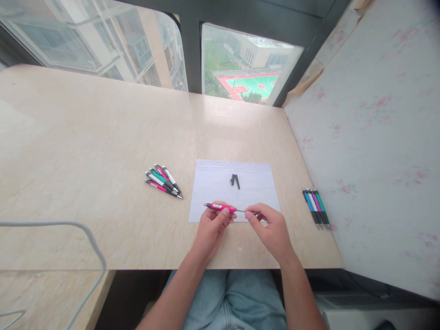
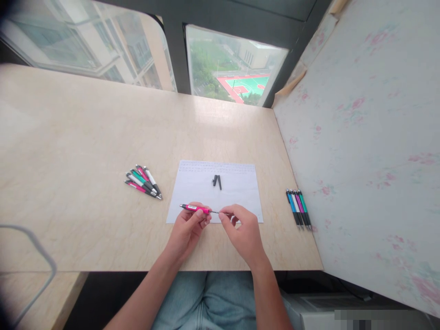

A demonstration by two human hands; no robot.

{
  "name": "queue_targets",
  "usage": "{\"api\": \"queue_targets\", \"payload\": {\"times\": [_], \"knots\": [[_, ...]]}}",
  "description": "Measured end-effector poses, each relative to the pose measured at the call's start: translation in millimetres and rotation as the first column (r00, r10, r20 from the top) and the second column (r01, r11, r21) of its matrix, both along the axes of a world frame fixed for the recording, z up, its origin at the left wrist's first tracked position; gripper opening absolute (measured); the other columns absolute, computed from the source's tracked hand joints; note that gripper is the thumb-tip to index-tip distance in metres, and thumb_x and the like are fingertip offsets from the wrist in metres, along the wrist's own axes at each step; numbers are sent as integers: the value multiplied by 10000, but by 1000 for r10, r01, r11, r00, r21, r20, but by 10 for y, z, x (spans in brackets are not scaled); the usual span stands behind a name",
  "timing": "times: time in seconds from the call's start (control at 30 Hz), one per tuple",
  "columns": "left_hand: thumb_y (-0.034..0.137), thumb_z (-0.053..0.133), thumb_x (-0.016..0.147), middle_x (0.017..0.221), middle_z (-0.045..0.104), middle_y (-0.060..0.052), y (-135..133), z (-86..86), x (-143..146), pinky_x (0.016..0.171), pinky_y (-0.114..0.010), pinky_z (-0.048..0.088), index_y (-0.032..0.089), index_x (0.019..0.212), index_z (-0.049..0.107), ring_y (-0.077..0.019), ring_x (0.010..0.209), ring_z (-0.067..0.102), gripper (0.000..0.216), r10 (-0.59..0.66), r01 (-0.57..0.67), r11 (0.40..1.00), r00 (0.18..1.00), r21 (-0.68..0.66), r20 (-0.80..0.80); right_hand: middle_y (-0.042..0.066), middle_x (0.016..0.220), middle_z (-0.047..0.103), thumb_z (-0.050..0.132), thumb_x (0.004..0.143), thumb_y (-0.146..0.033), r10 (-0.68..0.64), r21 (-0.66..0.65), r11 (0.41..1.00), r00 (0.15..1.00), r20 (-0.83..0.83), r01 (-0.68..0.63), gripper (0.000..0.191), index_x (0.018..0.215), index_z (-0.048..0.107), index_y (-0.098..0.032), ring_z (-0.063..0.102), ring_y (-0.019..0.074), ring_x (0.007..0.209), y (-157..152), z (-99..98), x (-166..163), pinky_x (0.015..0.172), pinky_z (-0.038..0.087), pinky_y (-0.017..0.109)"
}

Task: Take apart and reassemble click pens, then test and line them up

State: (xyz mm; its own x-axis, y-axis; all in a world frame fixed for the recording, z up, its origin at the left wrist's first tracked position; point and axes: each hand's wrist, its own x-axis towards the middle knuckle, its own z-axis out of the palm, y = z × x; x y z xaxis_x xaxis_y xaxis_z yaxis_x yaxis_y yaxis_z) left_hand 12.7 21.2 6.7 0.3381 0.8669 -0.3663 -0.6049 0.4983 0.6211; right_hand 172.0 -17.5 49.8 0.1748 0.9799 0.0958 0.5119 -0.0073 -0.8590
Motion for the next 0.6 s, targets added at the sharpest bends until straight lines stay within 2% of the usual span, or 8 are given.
{"api": "queue_targets", "payload": {"times": [0.37, 0.6], "knots": [[265, 733, 819, 852, 732, -68, -7, 27, -4, 665, -234, 489, 170, 923, 616, -145, 735, 671, 183, -91, 90, 996, 996, 28, 13, 4, 701, 665, 565, 923, -296, 41, -32, 999, 999, 8, -40, 226, 744, 659, -193, 578, 143, 645, -31, -38, 15, 629, 462, 267], [270, 724, 832, 867, 731, -57, -17, 18, 7, 673, -225, 506, 177, 947, 603, -139, 736, 685, 191, -53, 53, 997, 999, 59, -7, 13, 757, 680, 572, 919, -253, 31, 7, 999, 999, 27, -31, 166, 794, 665, -196, 580, 143, 670, -50, -31, -12, 638, 464, 271]]}}
